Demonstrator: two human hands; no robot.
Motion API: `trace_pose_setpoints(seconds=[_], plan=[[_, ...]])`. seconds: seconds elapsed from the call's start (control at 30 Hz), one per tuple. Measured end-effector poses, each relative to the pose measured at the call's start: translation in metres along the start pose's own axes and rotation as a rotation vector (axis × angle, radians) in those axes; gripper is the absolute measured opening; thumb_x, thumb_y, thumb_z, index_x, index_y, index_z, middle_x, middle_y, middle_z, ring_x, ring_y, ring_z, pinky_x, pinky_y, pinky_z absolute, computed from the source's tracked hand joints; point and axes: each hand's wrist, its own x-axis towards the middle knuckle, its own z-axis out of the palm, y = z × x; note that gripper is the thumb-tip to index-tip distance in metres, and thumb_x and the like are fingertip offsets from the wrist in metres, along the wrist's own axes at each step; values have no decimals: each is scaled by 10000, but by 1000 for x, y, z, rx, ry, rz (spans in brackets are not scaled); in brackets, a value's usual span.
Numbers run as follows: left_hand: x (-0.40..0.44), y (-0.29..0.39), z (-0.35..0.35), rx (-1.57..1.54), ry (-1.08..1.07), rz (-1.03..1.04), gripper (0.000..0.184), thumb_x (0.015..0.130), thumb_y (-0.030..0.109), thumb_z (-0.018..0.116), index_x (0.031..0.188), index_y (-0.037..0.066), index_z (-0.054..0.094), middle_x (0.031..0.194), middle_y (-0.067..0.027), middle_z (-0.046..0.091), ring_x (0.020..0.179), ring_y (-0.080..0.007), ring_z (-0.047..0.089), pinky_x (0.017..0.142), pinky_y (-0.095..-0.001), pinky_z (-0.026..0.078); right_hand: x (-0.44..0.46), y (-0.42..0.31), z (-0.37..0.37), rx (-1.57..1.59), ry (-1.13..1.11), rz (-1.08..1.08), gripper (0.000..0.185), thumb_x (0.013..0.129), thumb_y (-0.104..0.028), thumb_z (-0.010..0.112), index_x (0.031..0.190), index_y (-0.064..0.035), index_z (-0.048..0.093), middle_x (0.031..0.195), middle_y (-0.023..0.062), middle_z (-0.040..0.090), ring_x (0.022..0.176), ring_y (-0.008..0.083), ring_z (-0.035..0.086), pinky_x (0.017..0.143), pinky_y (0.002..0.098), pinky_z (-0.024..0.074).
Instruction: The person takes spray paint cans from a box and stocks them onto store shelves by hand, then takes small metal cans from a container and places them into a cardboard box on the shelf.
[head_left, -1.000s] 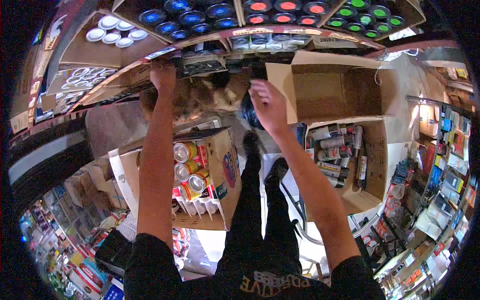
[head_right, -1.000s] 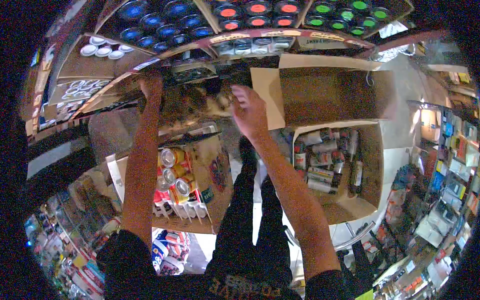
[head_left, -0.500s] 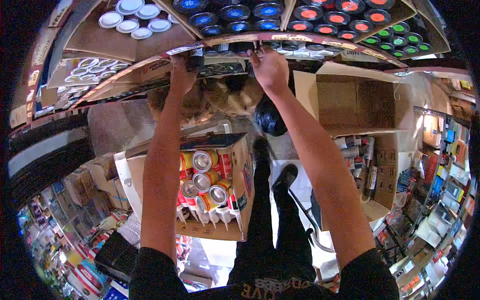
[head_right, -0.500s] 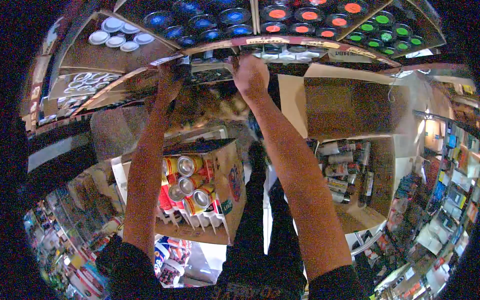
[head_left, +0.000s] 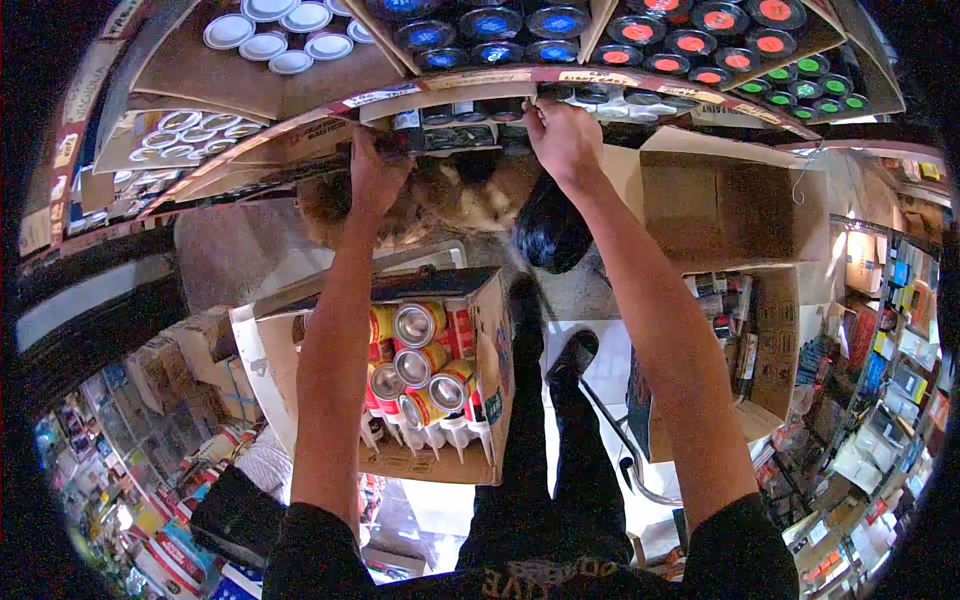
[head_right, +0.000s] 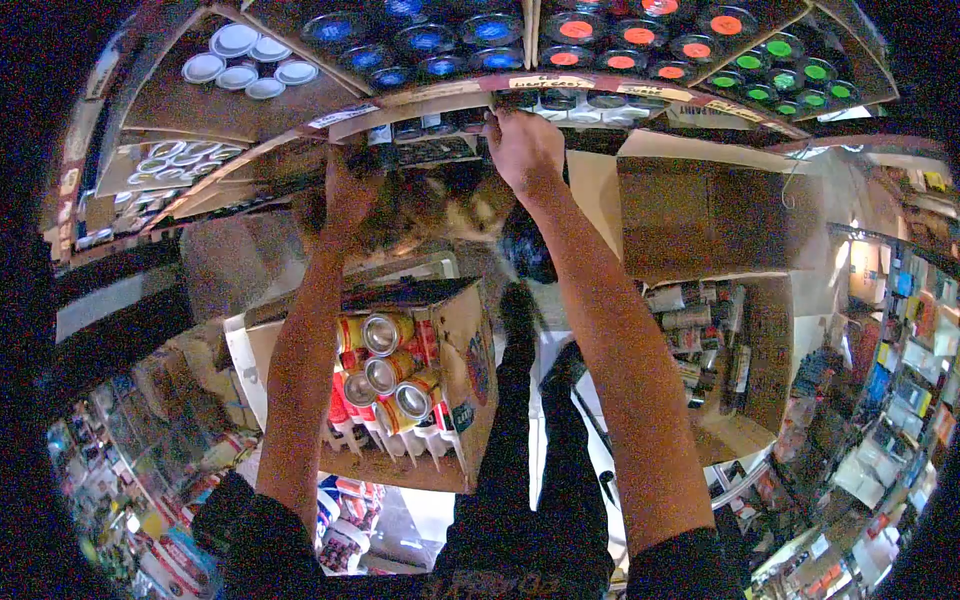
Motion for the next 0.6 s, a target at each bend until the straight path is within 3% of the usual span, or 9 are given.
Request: trace_pose_setpoints(seconds=[0.23, 0.33, 0.4, 0.43, 0.5, 0.53, 0.6], plan=[[4, -24, 15, -96, -24, 17, 894, 748, 208, 810, 1419, -6, 259, 1381, -256, 476, 1275, -363, 491, 1027, -427, 415, 0, -2, 1, -9, -57, 16, 210, 886, -256, 630, 853, -52, 669, 727, 191, 673, 688, 395, 670, 636, 489, 547], [10, -30, 8, -42, -153, 64, 840, 754, 237, 808, 1405, 4, 331, 1336, -244, 537, 1234, -379, 533, 1013, -434, 431, 1, -5, 3, 2, -51, 20, 197, 874, -235, 641, 830, -45, 672, 726, 198, 670, 693, 397, 671, 644, 489, 548], [13, -33, 8, 25, -215, -71, 663, 841, 354, 742, 1373, 46, 492, 1280, -190, 606, 1206, -351, 565, 1028, -428, 434, 1, -2, 5, 12, -59, 37, 194, 869, -227, 647, 816, -42, 674, 725, 201, 669, 694, 397, 671, 646, 490, 548], [14, -36, 10, 24, -215, -72, 663, 841, 354, 742, 1373, 46, 492, 1280, -190, 606, 1206, -351, 565, 1028, -428, 434, 3, 1, 8, 29, -67, 8, 197, 868, -225, 649, 809, -39, 676, 723, 207, 666, 694, 399, 669, 649, 493, 547], [16, -38, 14, 89, -140, 18, 534, 850, 367, 728, 1267, 70, 573, 1129, -181, 675, 1055, -369, 638, 913, -456, 493, 4, 4, 10, 48, -76, -24, 199, 867, -223, 651, 802, -36, 678, 721, 212, 663, 693, 402, 667, 651, 496, 546], [15, -37, 16, 87, -140, 17, 534, 850, 367, 728, 1267, 70, 573, 1129, -181, 675, 1055, -369, 638, 913, -456, 493, 3, 4, 10, 43, -106, -12, 196, 867, -219, 651, 807, -34, 679, 720, 214, 662, 694, 403, 666, 653, 496, 546], [15, -29, 24, 159, -17, -41, 515, 782, 431, 761, 1102, 46, 642, 1068, -222, 669, 996, -428, 632, 868, -511, 504, 3, 5, 8, 33, -135, 0, 193, 866, -214, 652, 811, -32, 681, 719, 216, 660, 695, 405, 664, 656, 497, 547]])
